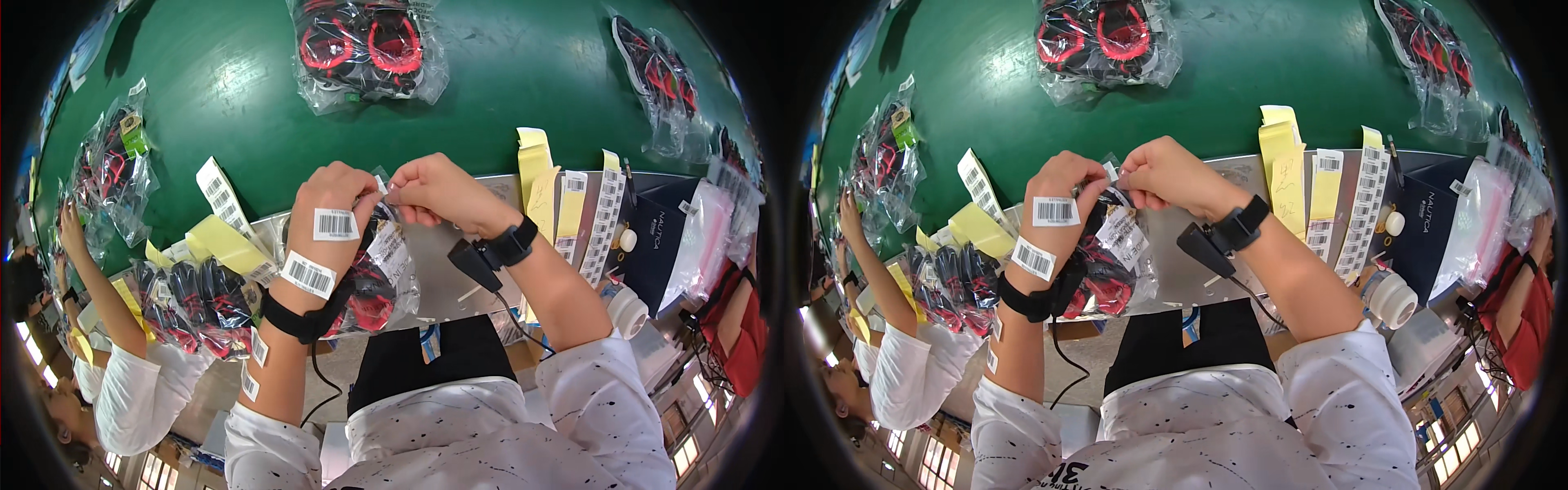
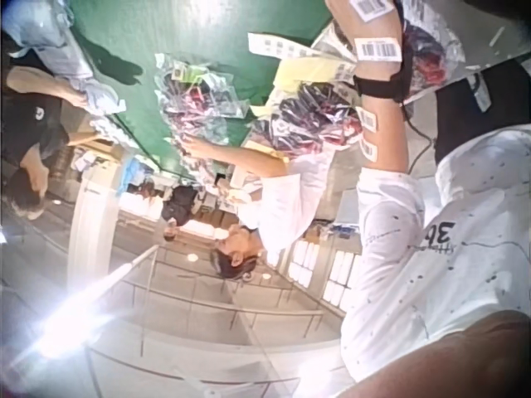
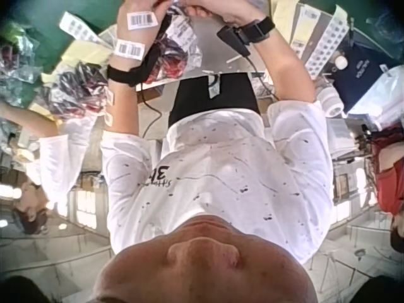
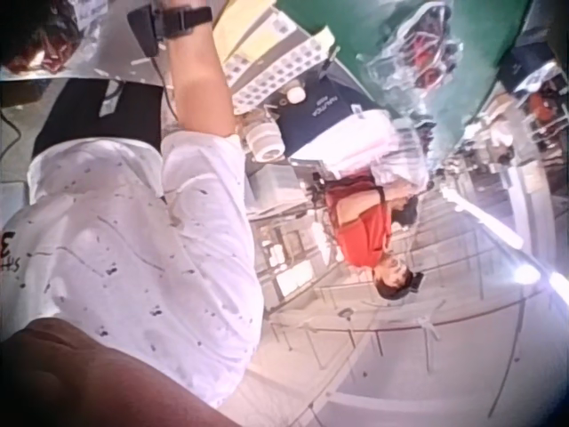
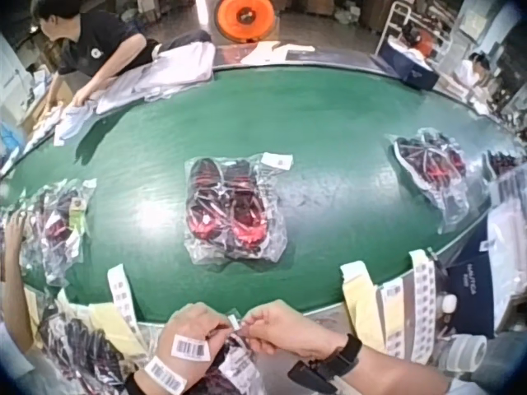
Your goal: The person applies barcode labels to plastic-wrapped pairs of shoes on a green table. They peel labels from sheets, place them on the packaging, and move the labeled items aside.
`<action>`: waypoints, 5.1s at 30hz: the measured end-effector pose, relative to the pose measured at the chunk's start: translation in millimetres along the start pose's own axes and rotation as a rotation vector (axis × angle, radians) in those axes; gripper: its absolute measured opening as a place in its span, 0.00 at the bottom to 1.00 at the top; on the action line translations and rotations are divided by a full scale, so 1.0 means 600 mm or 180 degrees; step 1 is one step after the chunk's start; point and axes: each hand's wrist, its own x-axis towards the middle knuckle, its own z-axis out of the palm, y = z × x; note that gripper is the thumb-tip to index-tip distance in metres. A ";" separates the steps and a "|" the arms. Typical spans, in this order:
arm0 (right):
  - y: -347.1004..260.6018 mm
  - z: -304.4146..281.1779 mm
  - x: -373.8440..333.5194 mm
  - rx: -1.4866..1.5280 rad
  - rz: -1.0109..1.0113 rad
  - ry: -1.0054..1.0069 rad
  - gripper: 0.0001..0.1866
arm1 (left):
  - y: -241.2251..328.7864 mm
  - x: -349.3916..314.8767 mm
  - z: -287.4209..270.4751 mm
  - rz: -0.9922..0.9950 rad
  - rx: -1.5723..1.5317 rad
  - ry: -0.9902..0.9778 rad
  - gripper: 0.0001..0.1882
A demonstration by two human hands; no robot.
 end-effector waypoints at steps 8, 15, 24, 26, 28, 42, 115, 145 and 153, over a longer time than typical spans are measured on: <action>-0.013 0.028 -0.067 0.0364 -0.0436 0.0159 0.08 | 0.034 -0.018 -0.018 0.0506 0.0179 0.0030 0.05; -0.031 0.037 -0.086 0.0280 -0.0499 0.0245 0.08 | 0.059 -0.018 -0.040 0.0691 0.0412 0.0101 0.06; 0.000 0.029 -0.094 0.0812 -0.0554 0.0251 0.07 | 0.044 -0.029 -0.019 -0.0209 -0.0639 -0.0137 0.06; 0.007 0.029 -0.094 0.0921 -0.0585 0.0274 0.06 | 0.051 -0.025 -0.028 -0.0698 -0.0854 -0.0547 0.08; 0.016 0.026 -0.094 0.0914 -0.0584 0.0288 0.06 | 0.036 -0.026 -0.010 -0.0685 -0.1289 -0.0353 0.11; 0.055 -0.032 -0.050 -0.0539 -0.1084 0.0917 0.09 | -0.001 0.013 0.035 -0.0585 -0.1420 -0.0547 0.21; 0.028 -0.011 -0.063 0.0165 -0.0146 0.0442 0.07 | -0.063 -0.011 -0.004 -0.1519 -0.3268 -0.1247 0.08; 0.023 0.051 -0.133 -0.0237 -0.1790 0.1284 0.04 | 0.110 -0.022 -0.007 0.0808 0.0397 0.0243 0.10; 0.027 0.056 -0.140 0.0601 -0.1249 0.1159 0.05 | 0.088 -0.025 0.011 0.0709 -0.0024 0.0298 0.10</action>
